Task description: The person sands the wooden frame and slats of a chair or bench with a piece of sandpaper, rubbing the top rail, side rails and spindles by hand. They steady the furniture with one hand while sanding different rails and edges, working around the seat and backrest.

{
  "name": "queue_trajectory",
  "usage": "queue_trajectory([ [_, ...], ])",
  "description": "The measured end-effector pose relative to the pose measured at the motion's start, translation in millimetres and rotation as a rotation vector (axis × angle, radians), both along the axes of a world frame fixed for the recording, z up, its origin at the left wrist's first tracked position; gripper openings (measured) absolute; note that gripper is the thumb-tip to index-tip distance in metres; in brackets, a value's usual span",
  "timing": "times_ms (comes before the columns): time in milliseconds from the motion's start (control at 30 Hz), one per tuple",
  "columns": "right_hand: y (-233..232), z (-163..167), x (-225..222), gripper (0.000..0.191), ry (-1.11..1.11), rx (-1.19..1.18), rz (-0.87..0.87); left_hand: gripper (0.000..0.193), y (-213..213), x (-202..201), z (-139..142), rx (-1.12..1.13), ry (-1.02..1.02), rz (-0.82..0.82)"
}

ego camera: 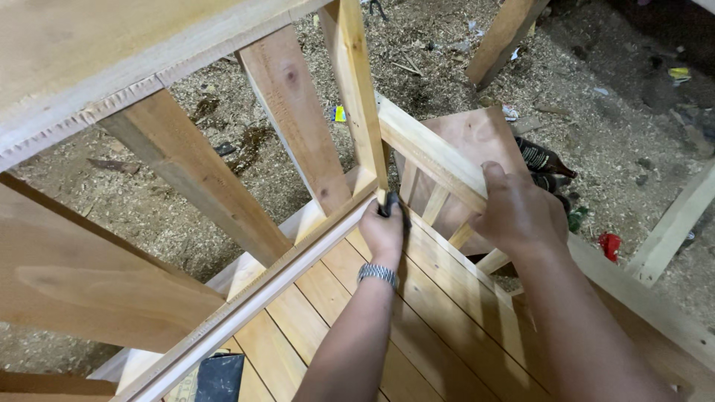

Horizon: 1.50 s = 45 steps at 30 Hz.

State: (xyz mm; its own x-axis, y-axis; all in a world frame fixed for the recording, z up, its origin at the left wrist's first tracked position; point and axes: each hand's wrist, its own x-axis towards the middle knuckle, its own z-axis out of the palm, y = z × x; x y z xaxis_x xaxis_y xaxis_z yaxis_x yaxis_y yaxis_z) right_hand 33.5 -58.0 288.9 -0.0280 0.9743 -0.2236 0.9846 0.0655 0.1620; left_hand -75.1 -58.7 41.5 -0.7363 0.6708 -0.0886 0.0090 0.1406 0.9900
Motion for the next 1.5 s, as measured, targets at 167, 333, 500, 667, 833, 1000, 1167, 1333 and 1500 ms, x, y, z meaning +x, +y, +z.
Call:
queue_trajectory([
  [167, -1, 2, -2, 0.066, -0.009, -0.019, -0.033, 0.019, 27, 20, -35, -0.022, -0.096, 0.113],
  [333, -4, 6, -7, 0.061, -0.020, -0.084, -0.091, 0.030, 36, 34, -50, 0.080, -0.162, 0.011],
  [500, -4, 8, -7, 0.060, -0.013, -0.043, -0.057, 0.055, 33, 35, -37, 0.123, -0.130, -0.093],
  [667, -4, 6, -6, 0.060, -0.014, -0.010, -0.031, 0.068, 25, 39, -14, 0.119, 0.156, 0.047],
  [833, -3, 5, -5, 0.057, -0.015, -0.027, -0.052, 0.058, 39, 42, -15, 0.148, 0.153, 0.070],
  [1000, -2, 4, -5, 0.061, -0.009, -0.031, -0.063, 0.040, 63, 36, -32, 0.016, 0.047, -0.091],
  [1167, -2, 4, -4, 0.064, -0.010, -0.011, -0.030, 0.034, 55, 30, -40, -0.014, 0.099, -0.159],
  [1333, -4, 3, -6, 0.068, -0.007, -0.096, -0.104, 0.033, 49, 29, -35, -0.151, 0.002, -0.291],
  [1500, -1, 3, -6, 0.067, -0.050, -0.046, -0.044, 0.026, 52, 21, -28, -0.156, 0.235, -0.271],
])
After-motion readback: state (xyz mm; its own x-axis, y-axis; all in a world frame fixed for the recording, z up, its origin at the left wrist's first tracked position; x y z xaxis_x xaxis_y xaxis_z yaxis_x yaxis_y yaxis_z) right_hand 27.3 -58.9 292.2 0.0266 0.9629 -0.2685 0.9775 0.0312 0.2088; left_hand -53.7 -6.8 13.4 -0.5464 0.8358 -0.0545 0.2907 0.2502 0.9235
